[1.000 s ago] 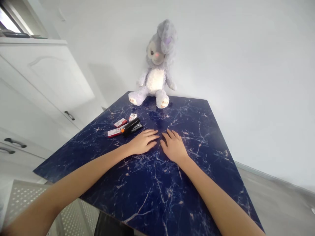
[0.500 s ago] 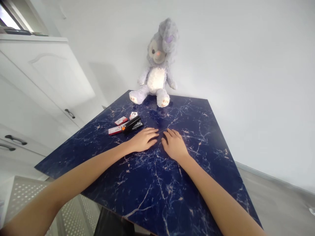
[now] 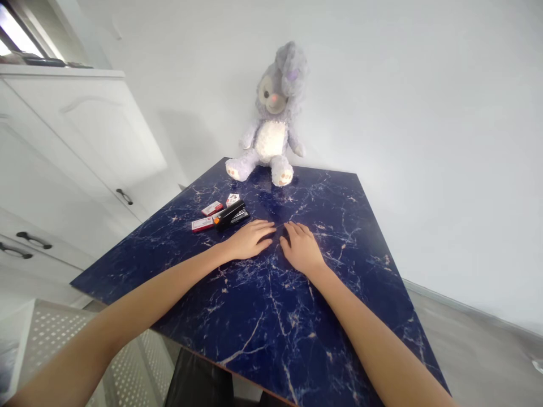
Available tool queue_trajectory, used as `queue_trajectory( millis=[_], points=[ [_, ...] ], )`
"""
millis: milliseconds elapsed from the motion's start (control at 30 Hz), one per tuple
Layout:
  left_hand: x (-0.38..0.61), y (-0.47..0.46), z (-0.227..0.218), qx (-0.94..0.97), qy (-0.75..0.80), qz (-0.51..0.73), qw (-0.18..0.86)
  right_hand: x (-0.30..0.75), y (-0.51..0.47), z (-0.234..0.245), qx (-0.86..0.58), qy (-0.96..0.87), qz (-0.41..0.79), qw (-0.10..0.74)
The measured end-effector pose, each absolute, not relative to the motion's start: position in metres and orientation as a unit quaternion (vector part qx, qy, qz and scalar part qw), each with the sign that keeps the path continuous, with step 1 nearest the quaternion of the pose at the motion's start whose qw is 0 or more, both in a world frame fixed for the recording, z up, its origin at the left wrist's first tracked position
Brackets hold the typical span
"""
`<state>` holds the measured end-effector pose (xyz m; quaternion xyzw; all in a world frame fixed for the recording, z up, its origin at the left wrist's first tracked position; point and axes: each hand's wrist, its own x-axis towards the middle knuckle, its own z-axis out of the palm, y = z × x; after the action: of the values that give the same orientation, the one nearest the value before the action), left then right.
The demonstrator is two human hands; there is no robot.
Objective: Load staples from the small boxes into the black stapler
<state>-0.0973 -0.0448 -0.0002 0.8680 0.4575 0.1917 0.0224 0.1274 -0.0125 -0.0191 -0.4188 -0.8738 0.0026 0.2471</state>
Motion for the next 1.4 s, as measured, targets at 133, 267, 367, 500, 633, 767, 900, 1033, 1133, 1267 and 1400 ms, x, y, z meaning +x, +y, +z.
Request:
queue_trajectory(
  millis=[133, 267, 367, 500, 633, 767, 900, 1033, 1133, 1267, 1400],
  points=[
    [-0.096, -0.044, -0.003, 0.867, 0.459, 0.192, 0.029, 0.128, -0.011, -0.021, -0.419, -0.873, 0.004, 0.251],
    [-0.096, -0.048, 0.002, 0.865, 0.447, 0.227, 0.001, 0.129, -0.01, -0.022, -0.413, -0.877, 0.002, 0.246],
    [-0.117, -0.05, 0.019, 0.851, 0.437, 0.284, -0.065, 0.129, -0.01, -0.021, -0.415, -0.878, 0.001, 0.238],
    [-0.183, -0.039, 0.047, 0.76, 0.532, 0.353, -0.124, 0.128, -0.011, -0.019, -0.42, -0.876, 0.009, 0.235],
    [-0.245, -0.015, 0.05, 0.69, 0.626, 0.364, -0.021, 0.127, -0.012, -0.019, -0.423, -0.875, 0.008, 0.235],
    [-0.249, 0.0, 0.033, 0.712, 0.625, 0.297, 0.124, 0.127, -0.012, -0.019, -0.421, -0.875, 0.004, 0.239],
    [-0.229, -0.001, 0.025, 0.752, 0.572, 0.295, 0.143, 0.126, -0.011, -0.02, -0.425, -0.874, 0.004, 0.235],
    [-0.206, -0.01, 0.025, 0.803, 0.523, 0.247, 0.145, 0.126, -0.014, -0.017, -0.421, -0.873, 0.022, 0.246],
    [-0.178, -0.023, 0.025, 0.823, 0.507, 0.217, 0.137, 0.128, -0.021, -0.009, -0.38, -0.877, 0.062, 0.289],
    [-0.141, -0.041, 0.029, 0.833, 0.475, 0.219, 0.182, 0.13, -0.031, 0.001, -0.272, -0.897, 0.149, 0.316],
    [-0.15, -0.051, 0.047, 0.828, 0.475, 0.208, 0.214, 0.131, -0.043, 0.006, -0.254, -0.889, 0.204, 0.321]
  ],
)
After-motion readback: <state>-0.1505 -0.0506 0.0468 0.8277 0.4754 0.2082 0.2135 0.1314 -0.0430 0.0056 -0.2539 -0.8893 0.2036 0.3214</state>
